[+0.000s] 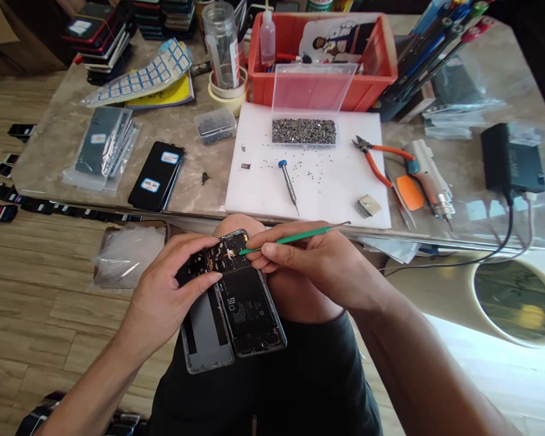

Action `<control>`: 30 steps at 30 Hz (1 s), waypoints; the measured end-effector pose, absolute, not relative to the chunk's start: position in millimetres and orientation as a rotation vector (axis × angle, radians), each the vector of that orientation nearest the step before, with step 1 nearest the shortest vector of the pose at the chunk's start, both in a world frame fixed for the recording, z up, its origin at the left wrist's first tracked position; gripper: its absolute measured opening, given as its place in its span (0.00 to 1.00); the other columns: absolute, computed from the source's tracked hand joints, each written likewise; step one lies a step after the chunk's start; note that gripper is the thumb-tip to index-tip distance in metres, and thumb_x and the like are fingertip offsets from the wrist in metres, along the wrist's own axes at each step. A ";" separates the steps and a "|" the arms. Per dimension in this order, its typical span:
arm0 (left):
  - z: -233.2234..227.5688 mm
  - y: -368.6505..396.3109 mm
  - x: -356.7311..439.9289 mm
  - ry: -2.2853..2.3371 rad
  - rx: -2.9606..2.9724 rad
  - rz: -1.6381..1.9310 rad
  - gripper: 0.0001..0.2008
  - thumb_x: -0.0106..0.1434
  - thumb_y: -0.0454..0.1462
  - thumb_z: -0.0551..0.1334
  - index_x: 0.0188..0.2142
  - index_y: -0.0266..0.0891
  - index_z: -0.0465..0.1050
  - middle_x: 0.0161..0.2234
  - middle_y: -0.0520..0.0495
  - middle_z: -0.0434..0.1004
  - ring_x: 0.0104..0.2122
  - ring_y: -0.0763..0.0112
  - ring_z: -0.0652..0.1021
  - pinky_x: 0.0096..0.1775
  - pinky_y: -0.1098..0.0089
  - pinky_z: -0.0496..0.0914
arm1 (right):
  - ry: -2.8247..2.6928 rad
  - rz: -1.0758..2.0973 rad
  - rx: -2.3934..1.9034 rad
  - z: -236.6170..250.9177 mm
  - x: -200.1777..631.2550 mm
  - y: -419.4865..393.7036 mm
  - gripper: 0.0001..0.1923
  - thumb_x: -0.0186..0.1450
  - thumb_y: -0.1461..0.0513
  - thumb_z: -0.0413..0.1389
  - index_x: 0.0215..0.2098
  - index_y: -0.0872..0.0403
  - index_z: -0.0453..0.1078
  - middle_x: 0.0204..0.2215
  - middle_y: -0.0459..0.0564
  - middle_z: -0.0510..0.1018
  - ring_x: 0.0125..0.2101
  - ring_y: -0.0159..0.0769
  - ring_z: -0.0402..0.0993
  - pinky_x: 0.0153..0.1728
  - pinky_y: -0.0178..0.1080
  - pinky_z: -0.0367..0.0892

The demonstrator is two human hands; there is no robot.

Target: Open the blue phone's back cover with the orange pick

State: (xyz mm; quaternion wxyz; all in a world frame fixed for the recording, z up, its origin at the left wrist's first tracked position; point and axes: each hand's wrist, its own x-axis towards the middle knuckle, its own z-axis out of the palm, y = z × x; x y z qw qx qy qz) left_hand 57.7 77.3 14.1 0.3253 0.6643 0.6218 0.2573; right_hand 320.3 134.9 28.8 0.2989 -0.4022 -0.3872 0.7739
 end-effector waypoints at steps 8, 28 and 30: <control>16.7 76.1 60.3 1.635 1.810 0.660 0.17 0.71 0.42 0.70 0.58 0.51 0.79 0.56 0.48 0.80 0.58 0.58 0.80 0.62 0.55 0.75 | -0.987 2.041 -1.130 27.9 317.4 134.1 0.18 0.65 0.50 0.74 0.44 0.54 0.87 0.37 0.52 0.91 0.38 0.37 0.88 0.46 0.41 0.84; 40.0 99.5 55.4 1.416 2.130 0.341 0.12 0.71 0.33 0.67 0.51 0.50 0.76 0.53 0.50 0.69 0.51 0.65 0.78 0.51 0.68 0.77 | -1.293 1.687 -1.205 27.4 310.0 115.6 0.11 0.70 0.54 0.69 0.41 0.52 0.88 0.35 0.52 0.90 0.36 0.39 0.88 0.40 0.39 0.82; 40.8 101.7 56.6 1.421 2.120 0.321 0.12 0.71 0.33 0.68 0.50 0.50 0.75 0.52 0.51 0.68 0.50 0.65 0.78 0.50 0.68 0.76 | -1.317 1.557 -1.249 27.1 310.2 109.3 0.11 0.72 0.54 0.67 0.39 0.52 0.87 0.37 0.53 0.89 0.37 0.39 0.88 0.39 0.39 0.83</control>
